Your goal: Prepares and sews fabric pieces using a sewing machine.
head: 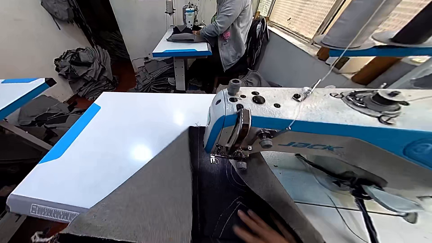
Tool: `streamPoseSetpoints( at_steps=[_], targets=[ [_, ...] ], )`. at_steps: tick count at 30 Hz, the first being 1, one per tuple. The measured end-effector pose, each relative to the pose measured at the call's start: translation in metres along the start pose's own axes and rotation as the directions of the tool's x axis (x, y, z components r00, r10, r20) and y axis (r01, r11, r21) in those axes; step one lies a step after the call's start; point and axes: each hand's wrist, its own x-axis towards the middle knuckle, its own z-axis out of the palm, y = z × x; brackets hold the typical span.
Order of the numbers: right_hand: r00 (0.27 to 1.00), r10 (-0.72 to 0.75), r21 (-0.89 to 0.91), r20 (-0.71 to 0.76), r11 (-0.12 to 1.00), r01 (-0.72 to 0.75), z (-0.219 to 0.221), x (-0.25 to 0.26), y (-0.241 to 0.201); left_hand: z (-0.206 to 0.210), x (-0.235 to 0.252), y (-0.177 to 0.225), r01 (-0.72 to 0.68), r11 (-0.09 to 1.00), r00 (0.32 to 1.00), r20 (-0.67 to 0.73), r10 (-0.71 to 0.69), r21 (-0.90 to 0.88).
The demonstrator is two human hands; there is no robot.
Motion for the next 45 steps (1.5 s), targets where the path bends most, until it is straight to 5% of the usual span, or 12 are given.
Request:
streamPoseSetpoints(
  at_steps=[2, 4, 7, 9, 12, 14, 17, 20, 23, 30, 38, 45],
  targets=[
    [0.963, 0.177, 0.286, -0.202, 0.951, -0.115, -0.022, 0.009, 0.016, -0.036, 0.006, 0.001, 0.039, 0.95, 0.99, -0.12, -0.08, -0.308],
    [0.809, 0.474, 0.631, -0.349, 0.757, -0.171, -0.036, 0.022, 0.045, -0.067, 0.025, -0.021, -0.034, 0.787, 0.938, -0.291, -0.186, -0.615],
    [0.554, 0.805, 0.936, -0.21, 0.33, -0.125, -0.049, 0.038, 0.073, -0.096, 0.054, -0.059, -0.086, 0.532, 0.726, -0.419, -0.545, -0.842],
    [0.496, 0.857, 0.98, -0.142, 0.193, -0.052, -0.059, 0.039, 0.067, -0.094, 0.063, -0.086, 0.137, 0.633, 0.66, -0.406, -0.632, -0.762],
    [0.714, 0.637, 0.904, -0.29, 0.427, -0.014, -0.074, 0.005, 0.048, -0.09, 0.065, -0.081, 0.366, 0.891, 0.864, -0.256, -0.433, -0.269],
    [0.834, 0.43, 0.757, -0.345, 0.653, -0.023, -0.09, -0.033, 0.03, -0.088, 0.063, -0.053, 0.196, 0.98, 0.946, -0.268, -0.181, 0.03],
    [0.9, 0.352, 0.584, -0.259, 0.799, -0.144, -0.104, -0.093, 0.028, -0.077, 0.061, -0.01, -0.144, 0.955, 0.922, -0.315, 0.225, 0.261],
    [0.756, 0.615, 0.193, -0.225, 0.789, -0.584, -0.079, -0.164, 0.075, -0.053, 0.061, 0.029, -0.392, 0.871, 0.851, -0.243, 0.466, 0.296],
    [0.433, 0.897, 0.006, -0.083, 0.435, -0.9, -0.014, -0.222, 0.117, -0.03, 0.056, 0.052, -0.543, 0.804, 0.816, -0.074, 0.573, 0.242],
    [0.0, 0.99, -0.047, 0.139, 0.007, -0.999, 0.158, -0.251, 0.135, -0.063, 0.038, 0.055, -0.464, 0.877, 0.886, 0.087, 0.456, 0.124],
    [-0.084, 0.98, 0.004, 0.179, -0.086, -0.996, 0.137, -0.242, 0.123, -0.072, 0.022, 0.057, -0.466, 0.883, 0.884, 0.089, 0.46, 0.064],
    [0.029, 0.999, 0.236, -0.045, 0.038, -0.971, 0.136, -0.274, 0.129, -0.069, 0.025, 0.065, -0.496, 0.867, 0.867, 0.092, 0.49, 0.054]
  ],
)
